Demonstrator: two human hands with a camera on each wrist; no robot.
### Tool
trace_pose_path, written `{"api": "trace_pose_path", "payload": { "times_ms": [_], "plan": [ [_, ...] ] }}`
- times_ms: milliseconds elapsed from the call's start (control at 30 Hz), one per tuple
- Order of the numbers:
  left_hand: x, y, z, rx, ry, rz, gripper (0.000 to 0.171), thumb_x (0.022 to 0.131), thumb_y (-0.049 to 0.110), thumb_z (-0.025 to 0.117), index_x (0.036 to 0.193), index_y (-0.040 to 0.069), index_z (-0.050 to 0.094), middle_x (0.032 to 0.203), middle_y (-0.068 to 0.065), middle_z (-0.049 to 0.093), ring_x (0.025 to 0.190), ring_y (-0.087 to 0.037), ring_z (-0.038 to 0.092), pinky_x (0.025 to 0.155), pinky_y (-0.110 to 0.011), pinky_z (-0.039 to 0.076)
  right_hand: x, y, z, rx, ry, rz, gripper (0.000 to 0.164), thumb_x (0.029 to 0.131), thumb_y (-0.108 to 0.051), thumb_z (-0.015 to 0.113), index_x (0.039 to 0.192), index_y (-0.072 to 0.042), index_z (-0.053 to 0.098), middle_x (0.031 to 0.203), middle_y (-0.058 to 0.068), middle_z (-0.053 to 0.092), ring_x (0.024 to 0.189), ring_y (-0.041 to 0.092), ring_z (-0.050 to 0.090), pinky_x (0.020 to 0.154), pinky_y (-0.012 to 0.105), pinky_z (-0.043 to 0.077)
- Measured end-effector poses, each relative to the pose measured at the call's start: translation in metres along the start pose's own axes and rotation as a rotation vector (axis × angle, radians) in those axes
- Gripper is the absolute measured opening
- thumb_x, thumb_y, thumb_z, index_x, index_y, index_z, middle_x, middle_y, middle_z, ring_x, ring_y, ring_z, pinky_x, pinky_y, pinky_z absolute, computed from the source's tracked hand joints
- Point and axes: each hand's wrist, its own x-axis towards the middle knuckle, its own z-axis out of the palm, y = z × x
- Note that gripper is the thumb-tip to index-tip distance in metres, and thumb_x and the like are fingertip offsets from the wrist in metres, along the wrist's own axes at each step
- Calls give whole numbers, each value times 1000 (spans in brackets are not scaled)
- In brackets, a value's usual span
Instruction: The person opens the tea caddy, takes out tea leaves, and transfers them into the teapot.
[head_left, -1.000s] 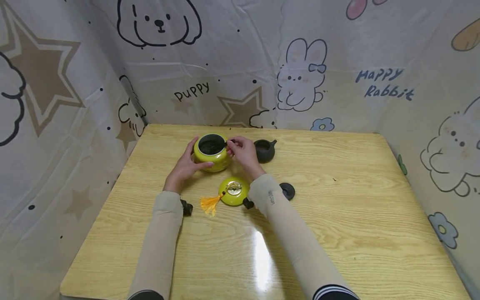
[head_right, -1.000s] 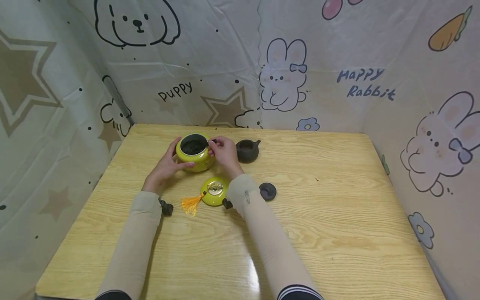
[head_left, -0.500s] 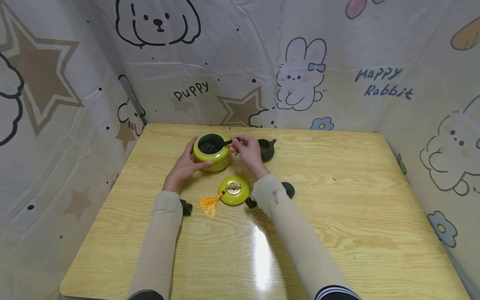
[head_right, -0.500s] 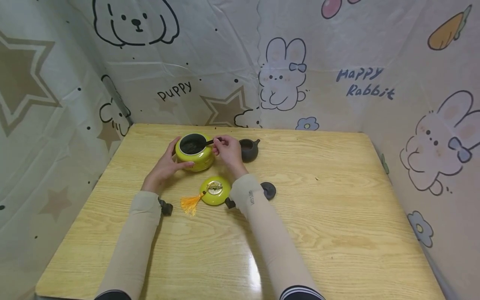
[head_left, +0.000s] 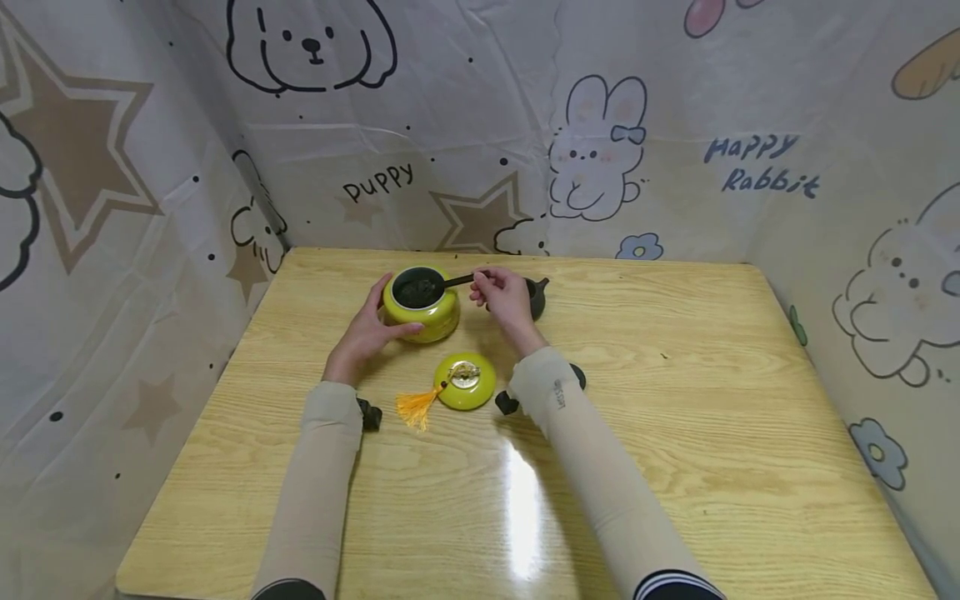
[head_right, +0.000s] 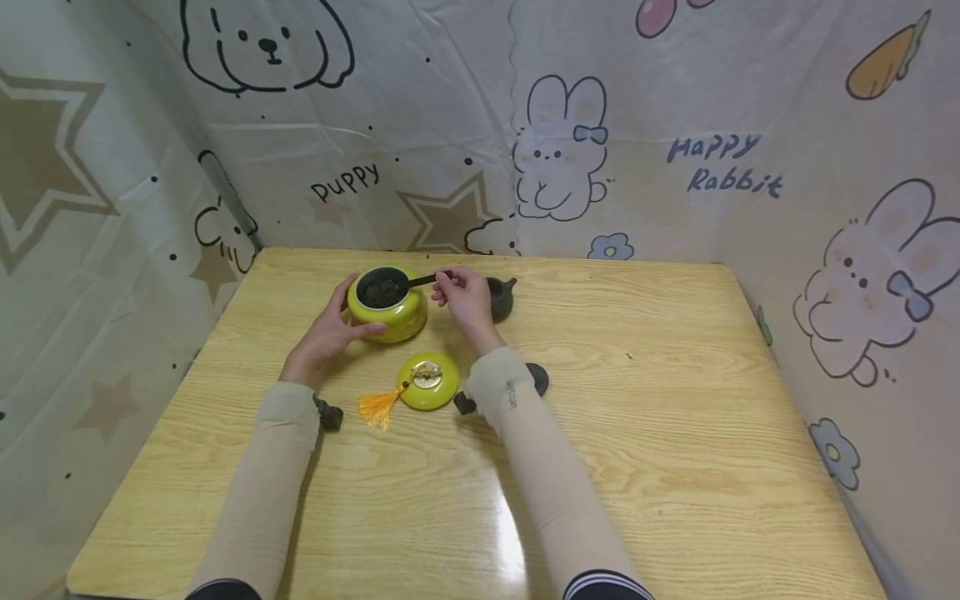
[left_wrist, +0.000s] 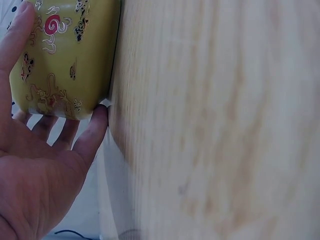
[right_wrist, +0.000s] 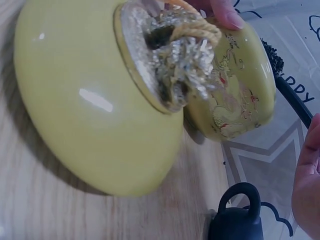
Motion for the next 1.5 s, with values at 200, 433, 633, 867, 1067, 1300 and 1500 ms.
{"api": "trace_pose_path", "payload": {
  "times_ms": [200, 433, 633, 867, 1067, 1300, 1500],
  "plan": [
    [1, -1, -1, -5, -1, -13, 116, 85, 33, 88, 167, 35, 7, 174, -1, 15, 162, -29, 6, 129, -60, 2, 2, -2, -2, 10, 8, 19, 27, 104, -13, 63, 121, 7, 68, 81, -1, 68, 66, 6, 65, 60, 19, 54],
    [-1, -1, -1, -3, 7, 0, 117, 81, 41, 90, 167, 37, 9, 174, -1, 17, 162, -29, 8, 128, -61, 4, 0, -5, -2, 12, 11, 25, 25, 104, -14, 63, 120, 5, 69, 81, 0, 68, 66, 6, 65, 60, 18, 53],
    [2, -2, 1, -7, 10, -1, 120, 78, 42, 91, 167, 38, 10, 174, -1, 17, 162, -30, 8, 128, -62, 4, -2, -13, -12, 15, 32, 23, 23, 104, -14, 63, 117, 4, 68, 86, 4, 69, 67, 5, 66, 64, 22, 56],
    [2, -4, 1, 5, 7, 6, 121, 78, 44, 91, 167, 38, 9, 175, -2, 14, 162, -31, 6, 127, -64, 4, -5, -26, -36, 40, 63, -23, 26, 104, -10, 63, 120, 10, 66, 80, 0, 67, 64, 5, 64, 60, 19, 53],
    [2, -5, 1, 0, 7, -2, 120, 79, 46, 90, 166, 40, 8, 174, -5, 16, 161, -30, 9, 127, -63, 6, -5, -30, -67, 54, 106, -33, 31, 103, -10, 63, 124, 13, 64, 79, -2, 67, 64, 4, 64, 60, 16, 53],
    [1, -4, 0, -3, 10, -5, 120, 80, 43, 90, 167, 38, 8, 174, -7, 16, 161, -30, 10, 127, -64, 5, -8, -29, -108, 51, 152, -26, 35, 104, -14, 64, 126, 12, 63, 84, 1, 68, 67, 5, 65, 63, 18, 54],
    [1, -2, 1, 11, -1, -4, 120, 81, 42, 89, 167, 37, 6, 174, -7, 15, 162, -31, 9, 127, -64, 5, -14, -25, -138, 12, 188, -19, 34, 104, -17, 63, 125, 10, 64, 87, 1, 68, 70, 5, 65, 66, 18, 55]
  ]
}}
